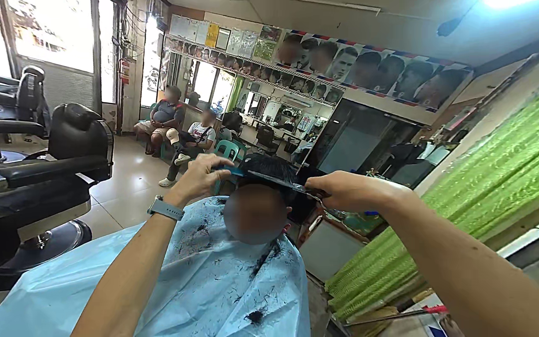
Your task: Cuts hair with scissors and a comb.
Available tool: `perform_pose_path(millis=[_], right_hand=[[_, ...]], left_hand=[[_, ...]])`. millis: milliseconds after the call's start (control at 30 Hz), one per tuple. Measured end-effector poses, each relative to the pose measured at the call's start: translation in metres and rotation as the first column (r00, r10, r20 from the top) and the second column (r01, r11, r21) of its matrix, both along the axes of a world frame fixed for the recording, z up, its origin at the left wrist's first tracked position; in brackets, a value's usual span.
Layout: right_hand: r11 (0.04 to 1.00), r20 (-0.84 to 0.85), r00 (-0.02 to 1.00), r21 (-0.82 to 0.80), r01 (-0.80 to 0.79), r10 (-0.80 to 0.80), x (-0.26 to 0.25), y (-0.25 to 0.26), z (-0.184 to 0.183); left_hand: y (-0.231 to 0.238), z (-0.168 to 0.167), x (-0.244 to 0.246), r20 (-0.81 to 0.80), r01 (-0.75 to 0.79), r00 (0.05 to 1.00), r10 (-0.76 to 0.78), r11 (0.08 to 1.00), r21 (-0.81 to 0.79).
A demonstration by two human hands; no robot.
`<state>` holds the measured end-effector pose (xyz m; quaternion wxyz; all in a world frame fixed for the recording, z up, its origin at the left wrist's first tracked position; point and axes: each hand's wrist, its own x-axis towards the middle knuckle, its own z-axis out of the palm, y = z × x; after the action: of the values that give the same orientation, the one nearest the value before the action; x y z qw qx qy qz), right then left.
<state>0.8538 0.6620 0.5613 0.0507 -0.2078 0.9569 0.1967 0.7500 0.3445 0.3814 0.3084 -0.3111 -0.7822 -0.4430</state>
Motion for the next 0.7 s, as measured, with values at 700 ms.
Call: perform_pose_path(millis=[700], right_hand=[[0.963,0.002,0.967,0.085,0.255,-0.256,0.015,0.051,0.064]], left_hand=[[0.019,0.048,-0.034,0.009,0.009,1.000,-0.009,1.000,0.012]])
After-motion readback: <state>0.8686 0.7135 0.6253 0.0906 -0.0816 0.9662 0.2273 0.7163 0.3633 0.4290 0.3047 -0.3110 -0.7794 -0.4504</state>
